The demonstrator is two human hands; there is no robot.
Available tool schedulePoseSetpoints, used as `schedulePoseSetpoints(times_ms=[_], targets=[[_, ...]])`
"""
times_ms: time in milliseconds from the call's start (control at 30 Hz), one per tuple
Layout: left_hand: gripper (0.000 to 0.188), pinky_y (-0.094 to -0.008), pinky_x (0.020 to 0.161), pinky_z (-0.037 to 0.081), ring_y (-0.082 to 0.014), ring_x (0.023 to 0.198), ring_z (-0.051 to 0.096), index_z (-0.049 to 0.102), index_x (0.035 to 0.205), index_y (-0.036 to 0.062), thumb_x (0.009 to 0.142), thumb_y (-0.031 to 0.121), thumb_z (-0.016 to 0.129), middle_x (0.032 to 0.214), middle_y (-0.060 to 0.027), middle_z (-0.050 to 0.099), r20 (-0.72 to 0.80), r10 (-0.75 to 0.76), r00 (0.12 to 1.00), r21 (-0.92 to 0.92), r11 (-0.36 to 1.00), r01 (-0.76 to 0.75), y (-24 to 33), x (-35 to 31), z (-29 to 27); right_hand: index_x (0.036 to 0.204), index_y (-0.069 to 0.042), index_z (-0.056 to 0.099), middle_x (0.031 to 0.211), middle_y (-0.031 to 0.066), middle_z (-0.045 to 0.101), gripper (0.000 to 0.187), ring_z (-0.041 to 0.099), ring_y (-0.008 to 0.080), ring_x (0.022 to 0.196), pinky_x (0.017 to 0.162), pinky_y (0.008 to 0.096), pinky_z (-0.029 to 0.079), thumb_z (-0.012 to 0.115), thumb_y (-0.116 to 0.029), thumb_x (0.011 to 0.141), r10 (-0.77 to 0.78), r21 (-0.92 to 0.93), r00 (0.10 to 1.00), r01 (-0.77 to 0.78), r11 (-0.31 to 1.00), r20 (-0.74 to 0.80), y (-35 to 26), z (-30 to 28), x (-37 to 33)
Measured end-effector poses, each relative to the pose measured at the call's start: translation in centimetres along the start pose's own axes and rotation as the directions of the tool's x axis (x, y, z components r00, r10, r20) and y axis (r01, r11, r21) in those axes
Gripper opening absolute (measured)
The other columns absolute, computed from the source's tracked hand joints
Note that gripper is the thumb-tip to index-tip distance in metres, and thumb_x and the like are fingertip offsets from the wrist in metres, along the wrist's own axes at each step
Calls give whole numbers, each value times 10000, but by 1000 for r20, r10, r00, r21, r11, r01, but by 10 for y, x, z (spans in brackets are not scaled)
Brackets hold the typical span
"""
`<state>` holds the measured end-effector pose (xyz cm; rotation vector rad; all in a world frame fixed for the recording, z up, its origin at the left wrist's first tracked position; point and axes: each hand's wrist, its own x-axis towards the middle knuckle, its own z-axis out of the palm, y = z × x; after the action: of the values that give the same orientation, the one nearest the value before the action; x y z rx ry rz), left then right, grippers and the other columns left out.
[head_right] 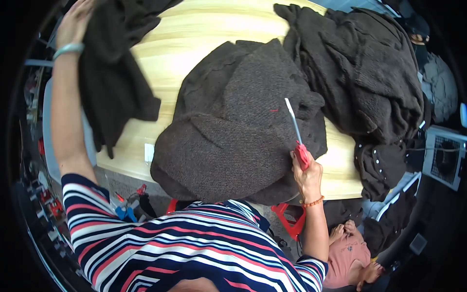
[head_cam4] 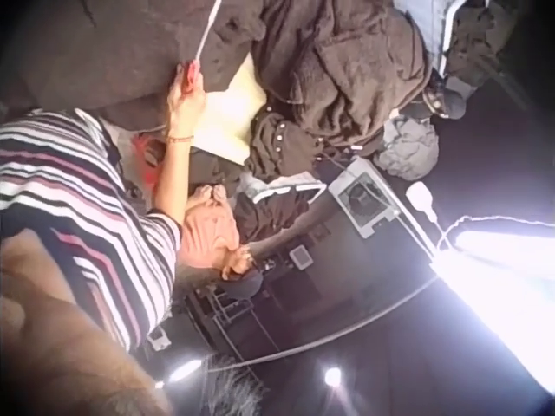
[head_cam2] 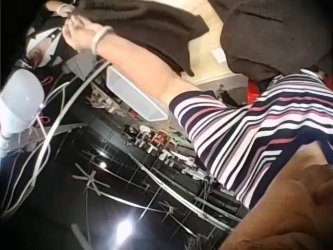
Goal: Trimming loose threads and excess fabric from knitted garments using a pair of scissors.
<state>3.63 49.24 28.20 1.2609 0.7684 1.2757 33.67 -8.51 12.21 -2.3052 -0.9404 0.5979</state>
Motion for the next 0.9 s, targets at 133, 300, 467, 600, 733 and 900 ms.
schedulePoseSetpoints(times_ms=[133, 300, 467, 600, 733, 900], targets=[[665, -433, 1003, 422, -265, 1204, 545, 404, 1410, 92, 856, 306, 703, 1332, -94, 560, 461, -153, 874, 348, 937, -19, -70, -96, 38, 867, -24, 690, 557, 75, 570, 147, 577, 151, 503, 503, 319, 448, 716, -168, 869, -37, -123, 993, 22, 992, -116, 9, -14, -14], [617, -380, 1079, 380, -305, 1291, 470, 525, 1324, 31, 780, 208, 755, 1340, -197, 512, 577, -583, 572, 800, 546, -249, -99, -271, -42, 800, 2, 677, 573, 5, 597, 172, 551, 76, 531, 514, 245, 433, 730, -149, 863, 211, 136, 977, -215, 967, 40, -22, -35, -22], [735, -371, 985, 463, -248, 1170, 553, 384, 1417, -4, 755, 75, 696, 1292, -147, 548, -18, -834, 551, 832, 294, 471, -166, -433, -211, 1284, 0, 517, 1183, 168, 618, 701, 646, 308, 965, 836, 378, 515, 852, -146, 686, -372, 85, 853, 368, 926, 366, -49, -9, -40], [454, -311, 795, 510, -194, 888, 637, 566, 1252, -24, 798, -30, 597, 1041, -87, 671, -284, -874, 395, 394, 269, 879, -146, -451, -136, 1251, 12, 483, 1079, 257, 558, 624, 570, 462, 992, 844, 451, 485, 757, -29, 692, -337, 5, 873, 358, 934, 352, -20, 35, -37], [359, -319, 850, 494, -167, 939, 601, 619, 1138, -27, 781, -45, 656, 1045, -74, 651, -295, -221, 930, 739, 563, 369, -157, -453, -173, 1153, 6, 583, 963, 192, 622, 436, 633, 306, 909, 842, 360, 493, 673, 28, 727, -402, 142, 881, 378, 915, 247, -29, 7, -7], [283, -284, 889, 472, -160, 973, 581, 560, 1060, 6, 802, -107, 589, 1066, -70, 615, -250, 184, 951, 378, 922, -79, -14, -410, -34, 1235, -17, 597, 1078, 63, 666, 448, 632, 150, 927, 873, 279, 481, 608, 73, 797, -290, 174, 947, 312, 934, -138, -3, -88, 27]])
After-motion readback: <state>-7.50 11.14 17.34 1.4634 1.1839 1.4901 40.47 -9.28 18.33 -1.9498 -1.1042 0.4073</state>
